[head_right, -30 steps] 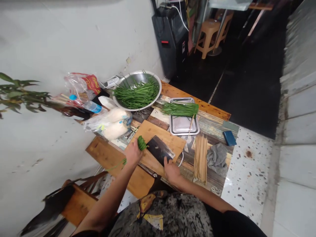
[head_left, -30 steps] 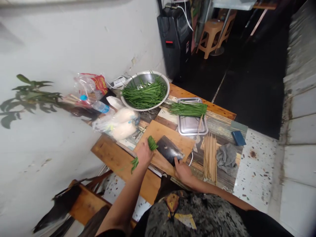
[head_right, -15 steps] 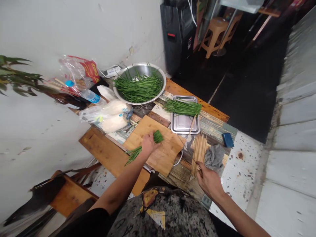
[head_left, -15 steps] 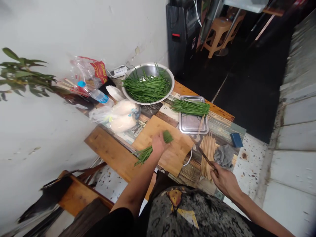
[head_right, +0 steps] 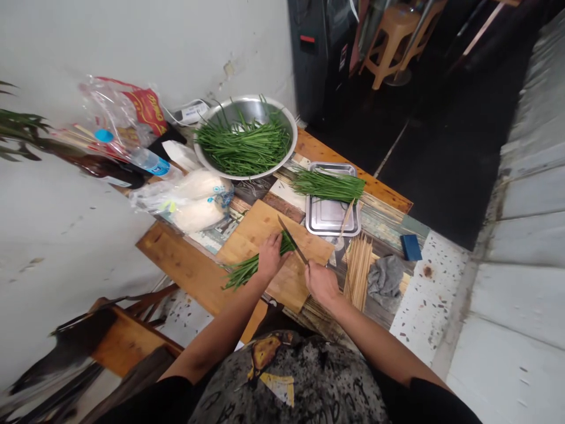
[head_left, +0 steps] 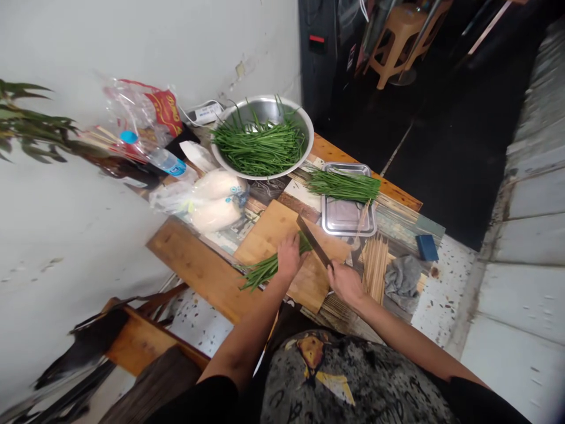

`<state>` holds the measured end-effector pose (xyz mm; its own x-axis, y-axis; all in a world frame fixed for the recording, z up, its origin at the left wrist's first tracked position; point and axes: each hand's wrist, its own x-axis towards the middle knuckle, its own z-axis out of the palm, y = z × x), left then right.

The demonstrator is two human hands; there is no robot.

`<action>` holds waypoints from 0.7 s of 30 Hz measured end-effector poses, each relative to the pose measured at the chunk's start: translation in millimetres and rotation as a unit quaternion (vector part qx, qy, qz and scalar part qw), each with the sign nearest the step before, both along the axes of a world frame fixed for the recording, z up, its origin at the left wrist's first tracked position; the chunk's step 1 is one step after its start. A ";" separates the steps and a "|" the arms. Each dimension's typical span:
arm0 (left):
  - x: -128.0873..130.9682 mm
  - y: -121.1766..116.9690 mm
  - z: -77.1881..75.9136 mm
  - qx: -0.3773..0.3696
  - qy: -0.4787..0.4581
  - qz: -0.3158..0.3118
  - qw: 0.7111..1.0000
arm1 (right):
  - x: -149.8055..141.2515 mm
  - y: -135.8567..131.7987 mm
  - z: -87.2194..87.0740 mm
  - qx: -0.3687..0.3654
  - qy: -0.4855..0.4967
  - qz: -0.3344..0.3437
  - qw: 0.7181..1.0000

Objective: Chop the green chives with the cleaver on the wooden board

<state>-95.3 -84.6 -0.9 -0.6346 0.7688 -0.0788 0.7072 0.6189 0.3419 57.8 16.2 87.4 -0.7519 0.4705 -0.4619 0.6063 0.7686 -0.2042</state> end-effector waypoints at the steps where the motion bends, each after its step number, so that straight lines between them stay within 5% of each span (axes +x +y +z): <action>1: 0.0 0.6 0.7 0.000 -0.003 0.000 1.000 | -0.2 0.4 -1.2 0.002 -0.004 0.008 1.000; 21: -1.6 1.7 3.6 -0.024 -0.032 -0.003 0.999 | -5.0 -2.6 -11.8 -0.016 -0.038 0.041 0.998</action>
<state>-96.9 -82.9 2.7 -0.6224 0.7671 -0.1556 0.6889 0.6312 0.3563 52.7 13.5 75.6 -0.7496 0.3928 -0.5327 0.5560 0.8103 -0.1849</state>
